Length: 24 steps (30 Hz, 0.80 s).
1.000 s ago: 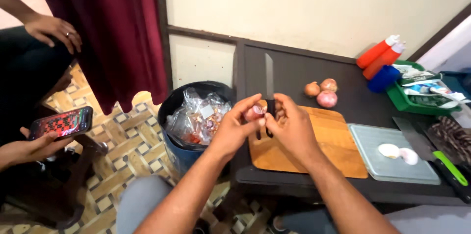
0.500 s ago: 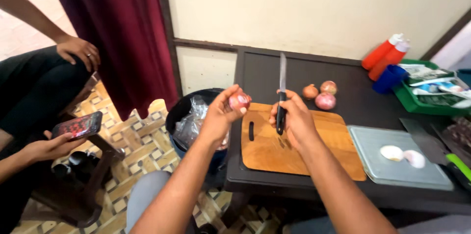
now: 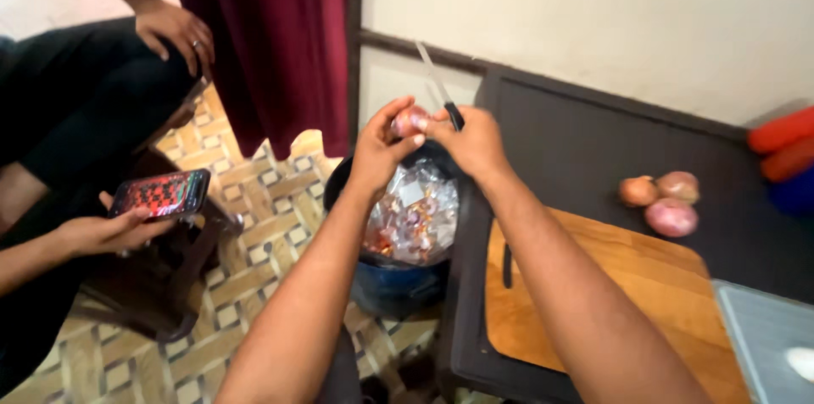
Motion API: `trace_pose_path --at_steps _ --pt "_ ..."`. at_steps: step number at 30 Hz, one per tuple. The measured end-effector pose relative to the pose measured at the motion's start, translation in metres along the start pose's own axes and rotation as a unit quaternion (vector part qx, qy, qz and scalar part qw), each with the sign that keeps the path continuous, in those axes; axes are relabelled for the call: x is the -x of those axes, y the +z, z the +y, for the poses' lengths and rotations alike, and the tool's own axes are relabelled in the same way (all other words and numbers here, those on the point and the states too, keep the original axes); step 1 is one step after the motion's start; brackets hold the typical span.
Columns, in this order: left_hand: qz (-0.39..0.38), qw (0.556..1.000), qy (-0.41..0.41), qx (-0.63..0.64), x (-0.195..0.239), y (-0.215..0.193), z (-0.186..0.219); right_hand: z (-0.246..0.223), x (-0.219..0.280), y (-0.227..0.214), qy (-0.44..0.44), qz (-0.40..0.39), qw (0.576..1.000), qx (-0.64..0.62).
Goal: The person peels onions by hand and with a knife, discarding the skins into a bin, and then slices the onions on a wooden board.
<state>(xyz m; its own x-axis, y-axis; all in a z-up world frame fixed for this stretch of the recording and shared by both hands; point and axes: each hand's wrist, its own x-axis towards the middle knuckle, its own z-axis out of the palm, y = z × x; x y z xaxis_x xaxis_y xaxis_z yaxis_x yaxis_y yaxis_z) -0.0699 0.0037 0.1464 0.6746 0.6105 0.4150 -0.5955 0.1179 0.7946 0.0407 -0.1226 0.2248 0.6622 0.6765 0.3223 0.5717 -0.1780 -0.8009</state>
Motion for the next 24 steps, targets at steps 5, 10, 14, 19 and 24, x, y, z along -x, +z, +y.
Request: trace_pose_path --at_steps 5,10,14,19,24 --pt "0.011 0.998 0.016 -0.064 -0.012 -0.016 0.008 0.015 -0.023 0.033 -0.053 0.016 0.998 -0.004" --pt "-0.027 0.948 0.072 -0.309 -0.002 -0.015 0.034 0.028 -0.013 0.037 -0.026 -0.024 0.997 -0.068" --pt "-0.063 0.915 0.044 -0.397 0.005 -0.014 0.045 0.035 -0.010 0.034 -0.023 -0.031 0.998 -0.050" --pt "-0.073 0.975 -0.050 -0.206 0.002 -0.025 0.030 0.040 -0.011 0.042 -0.032 0.031 0.999 -0.007" --pt "-0.052 0.995 -0.066 -0.051 -0.003 -0.042 0.024 0.056 -0.026 0.029 -0.005 0.099 0.995 -0.005"
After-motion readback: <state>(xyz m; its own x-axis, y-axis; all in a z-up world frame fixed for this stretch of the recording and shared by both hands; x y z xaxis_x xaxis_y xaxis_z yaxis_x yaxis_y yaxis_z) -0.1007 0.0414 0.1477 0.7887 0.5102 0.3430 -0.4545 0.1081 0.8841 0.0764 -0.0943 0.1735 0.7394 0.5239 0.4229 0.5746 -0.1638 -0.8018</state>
